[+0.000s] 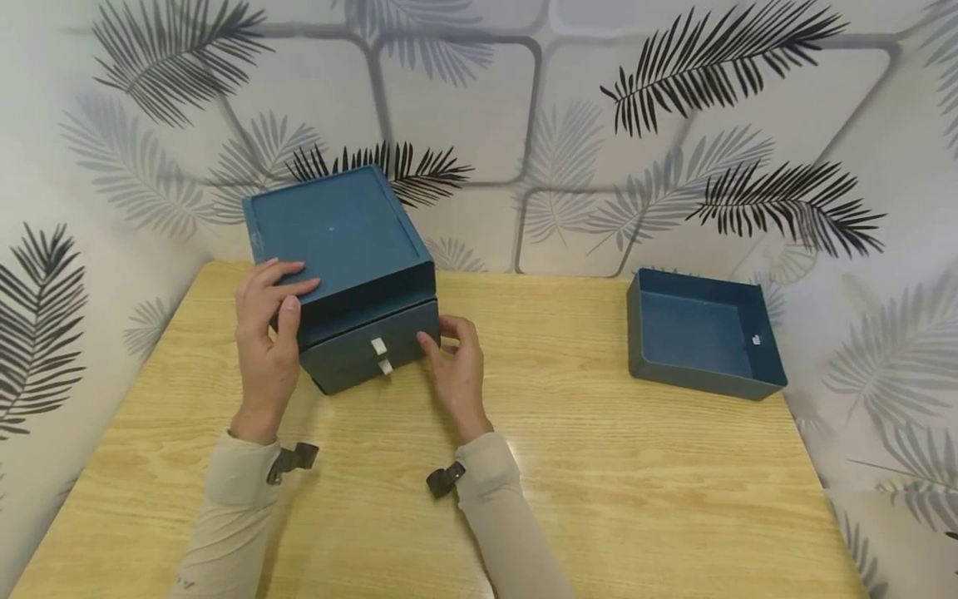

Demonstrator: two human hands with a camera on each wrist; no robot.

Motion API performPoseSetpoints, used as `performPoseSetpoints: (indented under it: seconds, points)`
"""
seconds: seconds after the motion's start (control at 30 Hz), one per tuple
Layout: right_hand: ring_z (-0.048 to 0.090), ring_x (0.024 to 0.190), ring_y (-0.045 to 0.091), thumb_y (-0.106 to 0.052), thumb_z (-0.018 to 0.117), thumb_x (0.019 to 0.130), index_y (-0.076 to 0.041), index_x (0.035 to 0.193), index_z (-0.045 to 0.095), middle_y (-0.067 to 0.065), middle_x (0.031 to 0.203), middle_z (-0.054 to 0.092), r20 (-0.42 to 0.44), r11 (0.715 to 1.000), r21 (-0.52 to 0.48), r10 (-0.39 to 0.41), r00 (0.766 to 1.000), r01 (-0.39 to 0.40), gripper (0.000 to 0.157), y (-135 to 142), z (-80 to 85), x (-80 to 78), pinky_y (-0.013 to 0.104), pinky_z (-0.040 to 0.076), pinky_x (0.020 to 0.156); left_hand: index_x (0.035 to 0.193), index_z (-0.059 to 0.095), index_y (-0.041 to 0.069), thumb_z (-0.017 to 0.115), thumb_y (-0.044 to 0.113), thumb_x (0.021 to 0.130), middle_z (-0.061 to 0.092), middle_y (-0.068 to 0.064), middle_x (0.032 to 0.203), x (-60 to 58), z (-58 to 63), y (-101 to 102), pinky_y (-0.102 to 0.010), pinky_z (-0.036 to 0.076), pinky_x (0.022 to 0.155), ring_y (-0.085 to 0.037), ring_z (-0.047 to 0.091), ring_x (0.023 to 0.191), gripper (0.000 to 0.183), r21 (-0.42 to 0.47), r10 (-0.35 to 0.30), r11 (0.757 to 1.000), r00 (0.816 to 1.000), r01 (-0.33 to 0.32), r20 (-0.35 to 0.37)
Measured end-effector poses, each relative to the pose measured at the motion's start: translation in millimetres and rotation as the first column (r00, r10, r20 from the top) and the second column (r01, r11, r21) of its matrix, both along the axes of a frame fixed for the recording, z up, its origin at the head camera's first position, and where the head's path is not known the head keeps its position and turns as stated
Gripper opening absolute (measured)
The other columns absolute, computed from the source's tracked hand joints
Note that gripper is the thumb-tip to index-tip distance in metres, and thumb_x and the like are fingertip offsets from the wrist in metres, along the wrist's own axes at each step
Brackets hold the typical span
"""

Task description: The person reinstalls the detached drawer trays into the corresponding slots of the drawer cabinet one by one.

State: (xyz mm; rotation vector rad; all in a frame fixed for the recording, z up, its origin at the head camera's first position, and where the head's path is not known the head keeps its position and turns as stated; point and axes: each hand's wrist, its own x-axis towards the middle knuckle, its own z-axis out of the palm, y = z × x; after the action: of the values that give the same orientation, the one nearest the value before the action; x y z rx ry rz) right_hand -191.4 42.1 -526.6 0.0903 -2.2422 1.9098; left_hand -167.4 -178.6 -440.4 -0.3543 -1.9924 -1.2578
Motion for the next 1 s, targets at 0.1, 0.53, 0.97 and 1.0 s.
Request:
performPoseSetpoints:
  seconds: [0.1, 0.53, 0.97, 1.0]
  points:
    - [0.062, 0.119, 0.030, -0.021, 0.075, 0.096, -0.009, 0.128, 0.065, 0.011, 0.127, 0.065, -0.004, 1.000, -0.002, -0.005, 1.000, 0.005, 0.035, -1.1, 0.0, -0.4, 0.049, 0.056, 0.102, 0.119, 0.078, 0.008, 0.050, 0.013, 0.106, 0.065, -0.015, 0.139, 0.1, 0.4, -0.1, -0.047, 0.022, 0.129, -0.028, 0.041, 0.149, 0.031, -0.005, 0.001, 1.000, 1.000, -0.001, -0.002]
    - [0.062, 0.116, 0.032, -0.020, 0.075, 0.097, -0.006, 0.124, 0.064, 0.015, 0.124, 0.064, -0.009, 0.999, 0.005, -0.042, 0.999, 0.042, 0.033, -6.9, 2.4, -2.1, 0.049, 0.056, 0.100, 0.118, 0.078, 0.008, 0.052, 0.015, 0.107, 0.065, -0.015, 0.138, 0.4, 0.5, 1.0, -0.048, 0.022, 0.130, -0.027, 0.041, 0.148, 0.029, 0.016, 0.001, 1.000, 1.000, -0.001, 0.000]
    - [0.062, 0.117, 0.030, -0.019, 0.075, 0.096, -0.007, 0.126, 0.064, 0.014, 0.126, 0.063, 0.004, 0.999, 0.016, -0.048, 0.999, 0.048, 0.034, -7.0, 1.6, -1.5, 0.050, 0.056, 0.100, 0.117, 0.078, 0.007, 0.051, 0.012, 0.106, 0.065, -0.016, 0.138, -0.5, -0.7, 0.0, -0.048, 0.023, 0.129, -0.028, 0.042, 0.148, 0.030, 0.000, 0.011, 1.000, 1.000, -0.011, 0.000]
    - [0.062, 0.118, 0.030, -0.020, 0.075, 0.097, -0.007, 0.127, 0.063, 0.013, 0.126, 0.063, 0.007, 0.999, 0.020, -0.044, 0.999, 0.043, 0.034, -6.7, 1.7, -1.2, 0.049, 0.056, 0.101, 0.117, 0.078, 0.007, 0.051, 0.012, 0.106, 0.065, -0.016, 0.138, -0.5, -0.7, -0.1, -0.048, 0.023, 0.129, -0.028, 0.041, 0.148, 0.030, 0.000, 0.011, 1.000, 1.000, -0.011, 0.000]
